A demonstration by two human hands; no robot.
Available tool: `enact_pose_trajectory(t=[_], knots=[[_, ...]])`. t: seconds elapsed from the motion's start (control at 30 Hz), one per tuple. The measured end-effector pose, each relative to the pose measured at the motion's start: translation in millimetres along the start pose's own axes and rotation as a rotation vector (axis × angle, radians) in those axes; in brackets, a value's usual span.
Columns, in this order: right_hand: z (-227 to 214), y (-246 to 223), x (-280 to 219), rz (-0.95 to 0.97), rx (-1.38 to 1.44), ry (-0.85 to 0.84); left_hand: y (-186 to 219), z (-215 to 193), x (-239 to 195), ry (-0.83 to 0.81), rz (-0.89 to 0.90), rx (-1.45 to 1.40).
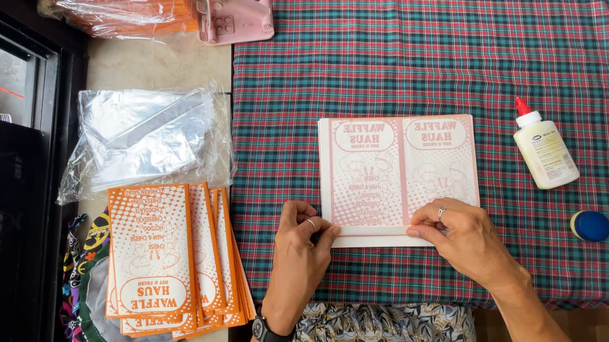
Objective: Fold and crease paper sleeves for food packaging
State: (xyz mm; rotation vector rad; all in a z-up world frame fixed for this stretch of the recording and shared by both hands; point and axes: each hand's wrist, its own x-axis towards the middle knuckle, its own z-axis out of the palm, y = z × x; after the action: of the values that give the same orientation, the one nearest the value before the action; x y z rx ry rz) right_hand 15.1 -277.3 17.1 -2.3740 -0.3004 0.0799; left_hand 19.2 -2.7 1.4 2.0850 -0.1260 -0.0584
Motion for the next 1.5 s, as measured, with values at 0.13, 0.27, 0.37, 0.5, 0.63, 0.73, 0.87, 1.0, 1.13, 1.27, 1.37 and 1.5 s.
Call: enact_pose_trajectory(t=[0.13,0.27,0.37,0.5,0.63,0.73,0.87,1.0,1.13,1.27,1.37,1.5], knots=[[-2,2,2,0.030,0.017,-0.046,3,1,1,0.002,-0.018,0.008],[-2,2,4,0.061,0.008,-0.063,8,0,2,-0.009,-0.046,0.021],[-1,3,4,0.071,-0.003,-0.067,8,1,1,-0.013,-0.042,0.026],[-1,5,4,0.083,0.002,-0.071,11,0,1,-0.040,-0.051,0.021],[-1,5,5,0.094,0.003,-0.075,8,2,1,-0.037,-0.039,0.031],[-2,5,7,0.106,-0.002,-0.084,6,2,1,-0.037,-0.038,0.019],[-4,4,9,0.154,-0.007,-0.115,4,4,0,-0.019,-0.027,0.000],[-5,2,10,0.215,-0.015,-0.149,3,5,-1,-0.005,-0.006,-0.002],[-5,2,10,0.228,-0.025,-0.153,10,3,-1,-0.009,-0.017,0.043],[-4,3,9,0.220,-0.030,-0.149,19,-4,-1,-0.023,-0.038,0.030],[-4,3,11,0.235,-0.046,-0.165,14,-4,0,0.018,0.009,-0.022],[-4,2,11,0.256,-0.060,-0.182,-2,8,-8,0.029,0.168,-0.005]])
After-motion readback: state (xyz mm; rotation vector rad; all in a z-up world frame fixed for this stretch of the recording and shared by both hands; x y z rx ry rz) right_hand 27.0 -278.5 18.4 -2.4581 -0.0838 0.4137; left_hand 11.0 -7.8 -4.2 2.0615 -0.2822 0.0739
